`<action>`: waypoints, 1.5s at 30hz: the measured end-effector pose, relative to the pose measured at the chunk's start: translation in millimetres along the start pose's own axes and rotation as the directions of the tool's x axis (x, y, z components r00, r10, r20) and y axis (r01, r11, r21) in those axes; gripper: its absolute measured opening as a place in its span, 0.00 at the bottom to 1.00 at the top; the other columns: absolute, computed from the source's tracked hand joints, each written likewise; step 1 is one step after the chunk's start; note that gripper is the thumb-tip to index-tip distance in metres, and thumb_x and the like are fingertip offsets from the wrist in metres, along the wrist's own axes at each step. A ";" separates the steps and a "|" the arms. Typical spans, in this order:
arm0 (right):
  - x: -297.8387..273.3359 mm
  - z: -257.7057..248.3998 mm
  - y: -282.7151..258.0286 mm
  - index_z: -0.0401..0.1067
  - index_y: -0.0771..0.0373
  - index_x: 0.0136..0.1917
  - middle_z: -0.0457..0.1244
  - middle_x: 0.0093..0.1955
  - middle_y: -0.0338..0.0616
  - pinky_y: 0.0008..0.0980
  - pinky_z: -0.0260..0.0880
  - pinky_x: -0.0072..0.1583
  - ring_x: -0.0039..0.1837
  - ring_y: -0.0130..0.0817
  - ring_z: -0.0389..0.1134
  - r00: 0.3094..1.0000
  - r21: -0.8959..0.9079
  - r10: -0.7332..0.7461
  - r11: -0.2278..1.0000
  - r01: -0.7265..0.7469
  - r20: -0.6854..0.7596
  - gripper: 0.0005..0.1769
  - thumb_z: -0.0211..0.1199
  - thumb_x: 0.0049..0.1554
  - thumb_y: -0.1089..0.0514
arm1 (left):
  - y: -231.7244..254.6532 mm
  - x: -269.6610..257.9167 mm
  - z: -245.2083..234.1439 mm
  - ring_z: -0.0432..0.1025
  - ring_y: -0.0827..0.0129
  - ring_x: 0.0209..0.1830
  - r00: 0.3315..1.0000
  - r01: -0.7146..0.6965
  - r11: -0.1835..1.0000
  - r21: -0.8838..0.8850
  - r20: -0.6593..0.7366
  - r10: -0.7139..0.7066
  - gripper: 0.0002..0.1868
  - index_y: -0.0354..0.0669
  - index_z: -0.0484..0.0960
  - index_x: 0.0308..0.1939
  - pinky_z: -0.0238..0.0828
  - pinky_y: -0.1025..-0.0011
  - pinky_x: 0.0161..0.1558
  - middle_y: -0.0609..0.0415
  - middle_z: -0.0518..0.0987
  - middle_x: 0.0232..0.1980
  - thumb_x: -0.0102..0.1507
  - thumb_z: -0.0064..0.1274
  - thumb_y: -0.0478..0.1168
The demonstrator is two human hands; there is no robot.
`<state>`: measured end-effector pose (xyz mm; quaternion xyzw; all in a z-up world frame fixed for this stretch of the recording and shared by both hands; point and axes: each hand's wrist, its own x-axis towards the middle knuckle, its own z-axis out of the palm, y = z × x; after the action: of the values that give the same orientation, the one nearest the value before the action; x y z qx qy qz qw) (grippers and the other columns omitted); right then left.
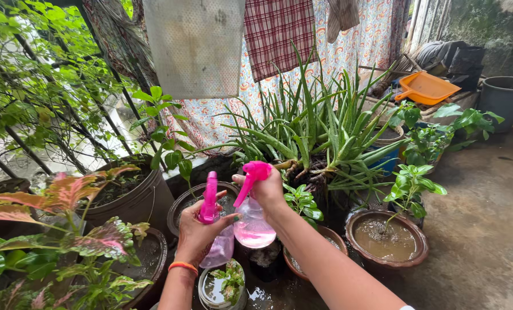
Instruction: The person uses a pink spray bottle to water several potted plants, including an aloe vera plant, on a balcony.
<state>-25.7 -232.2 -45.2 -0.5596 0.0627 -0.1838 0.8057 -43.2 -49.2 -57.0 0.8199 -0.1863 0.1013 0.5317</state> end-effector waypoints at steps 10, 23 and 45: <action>-16.7 26.7 3.7 0.76 0.61 0.52 0.69 0.42 0.37 0.27 0.68 0.42 0.40 0.22 0.67 0.955 -0.115 -0.016 0.992 0.052 0.297 0.19 0.61 0.47 0.73 | 32.5 -22.4 3.2 0.77 0.61 0.32 0.989 0.058 0.924 0.378 -0.149 -0.001 0.26 0.49 0.86 0.36 0.72 0.60 0.37 0.57 0.82 0.31 0.45 0.69 0.62; -19.4 32.5 -10.9 0.72 0.59 0.55 0.69 0.45 0.38 0.29 0.72 0.47 0.45 0.25 0.68 0.870 -0.260 -0.134 0.923 0.283 0.474 0.16 0.67 0.52 0.62 | 5.6 -13.7 13.5 0.76 0.69 0.48 0.908 -0.102 0.816 0.568 -0.282 0.310 0.24 0.54 0.86 0.37 0.52 0.53 0.58 0.61 0.84 0.39 0.47 0.67 0.63; -48.7 26.7 -42.9 0.80 0.68 0.47 0.66 0.38 0.43 0.27 0.75 0.46 0.43 0.26 0.70 0.659 -0.151 -0.538 0.703 0.695 0.526 0.14 0.73 0.51 0.57 | 28.7 -12.4 3.1 0.74 0.72 0.47 0.785 -0.207 0.841 0.500 -0.429 0.447 0.10 0.55 0.84 0.34 0.48 0.56 0.55 0.65 0.81 0.39 0.51 0.63 0.48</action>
<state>-72.2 -204.0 -0.8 -0.7025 -0.2885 -0.3039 0.5752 -66.4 -60.1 -38.9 0.8086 -0.1484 0.4545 0.3430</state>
